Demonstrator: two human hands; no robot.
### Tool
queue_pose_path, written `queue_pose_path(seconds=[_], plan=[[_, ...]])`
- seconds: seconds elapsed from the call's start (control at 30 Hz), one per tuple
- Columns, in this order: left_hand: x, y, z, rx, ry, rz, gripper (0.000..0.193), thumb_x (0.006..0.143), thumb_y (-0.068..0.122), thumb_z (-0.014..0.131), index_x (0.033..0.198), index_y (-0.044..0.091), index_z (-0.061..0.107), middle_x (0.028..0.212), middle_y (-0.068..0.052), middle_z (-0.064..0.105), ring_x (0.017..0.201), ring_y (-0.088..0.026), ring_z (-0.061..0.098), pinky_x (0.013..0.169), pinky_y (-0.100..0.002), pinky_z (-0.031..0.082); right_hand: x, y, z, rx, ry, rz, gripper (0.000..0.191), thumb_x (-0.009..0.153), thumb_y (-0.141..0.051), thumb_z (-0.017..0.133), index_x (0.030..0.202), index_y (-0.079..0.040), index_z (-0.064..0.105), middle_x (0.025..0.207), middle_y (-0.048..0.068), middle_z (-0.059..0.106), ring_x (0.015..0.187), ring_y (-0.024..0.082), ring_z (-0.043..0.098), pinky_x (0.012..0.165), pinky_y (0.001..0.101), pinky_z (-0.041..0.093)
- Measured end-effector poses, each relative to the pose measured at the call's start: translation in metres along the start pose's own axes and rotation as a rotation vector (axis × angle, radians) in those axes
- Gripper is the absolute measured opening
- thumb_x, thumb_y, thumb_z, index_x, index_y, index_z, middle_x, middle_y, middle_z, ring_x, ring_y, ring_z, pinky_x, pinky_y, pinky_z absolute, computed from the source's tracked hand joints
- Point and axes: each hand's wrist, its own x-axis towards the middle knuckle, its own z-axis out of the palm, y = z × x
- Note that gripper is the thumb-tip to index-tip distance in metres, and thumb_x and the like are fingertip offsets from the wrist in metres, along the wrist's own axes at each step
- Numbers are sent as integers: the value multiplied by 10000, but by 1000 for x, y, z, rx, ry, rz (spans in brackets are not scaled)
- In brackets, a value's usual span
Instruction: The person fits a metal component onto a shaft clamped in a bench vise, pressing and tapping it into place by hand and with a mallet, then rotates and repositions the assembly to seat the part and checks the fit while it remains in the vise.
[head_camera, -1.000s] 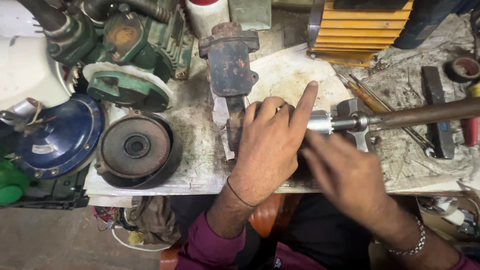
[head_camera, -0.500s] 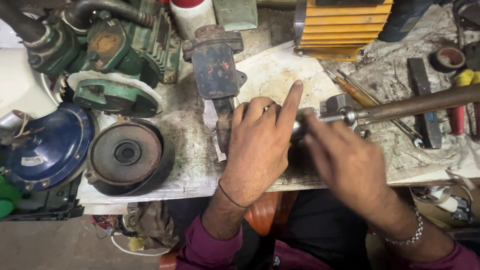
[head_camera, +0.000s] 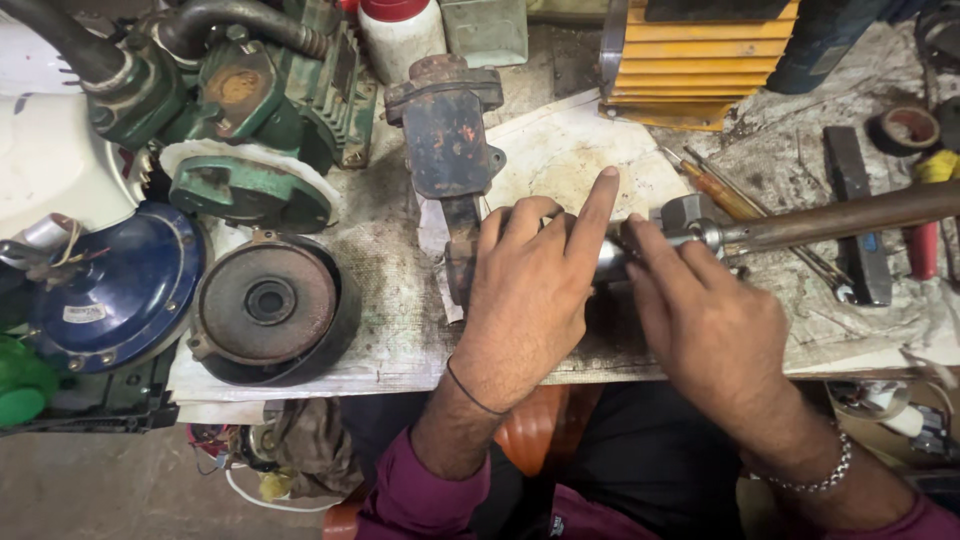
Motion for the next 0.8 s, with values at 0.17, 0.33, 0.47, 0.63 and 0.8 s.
queue_pose_path(seconds=[0.17, 0.33, 0.47, 0.63, 0.8], plan=[[1, -1, 0, 53, -1, 9, 896, 761, 9, 697, 1586, 20, 347, 1030, -126, 685, 1141, -316, 564, 1030, -496, 409, 2, -1, -4, 151, -95, -75, 383, 935, -183, 722, 1289, -42, 679, 766, 92, 628, 532, 227, 627, 474, 370, 527], [1, -1, 1, 62, 15, 10, 892, 749, 13, 691, 1575, 16, 354, 1036, -132, 686, 1136, -315, 565, 1028, -504, 409, 3, -2, -5, 52, -64, 2, 436, 935, -179, 736, 1345, -44, 676, 771, 97, 649, 487, 232, 615, 440, 373, 514], [0, 0, 0, 42, -1, 6, 865, 783, 12, 689, 1582, 16, 359, 1041, -127, 683, 1147, -310, 566, 1027, -488, 416, 2, -4, -5, 31, -16, 0, 411, 952, -187, 737, 1343, -75, 677, 809, 97, 650, 555, 255, 633, 488, 382, 521], [1, 0, 0, 41, 14, 11, 858, 767, 20, 688, 1568, 9, 381, 1032, -128, 679, 1134, -307, 564, 1023, -489, 413, 3, -2, -5, 92, -79, -48, 427, 925, -186, 740, 1330, -64, 677, 773, 85, 634, 518, 224, 630, 463, 372, 520], [0, 2, 1, 133, 24, 40, 781, 820, 31, 688, 1556, 57, 427, 1074, -107, 642, 1109, -299, 553, 1024, -483, 418, 2, 1, 1, 16, -23, -24, 419, 946, -187, 745, 1340, -61, 679, 822, 77, 630, 582, 258, 641, 500, 384, 517]])
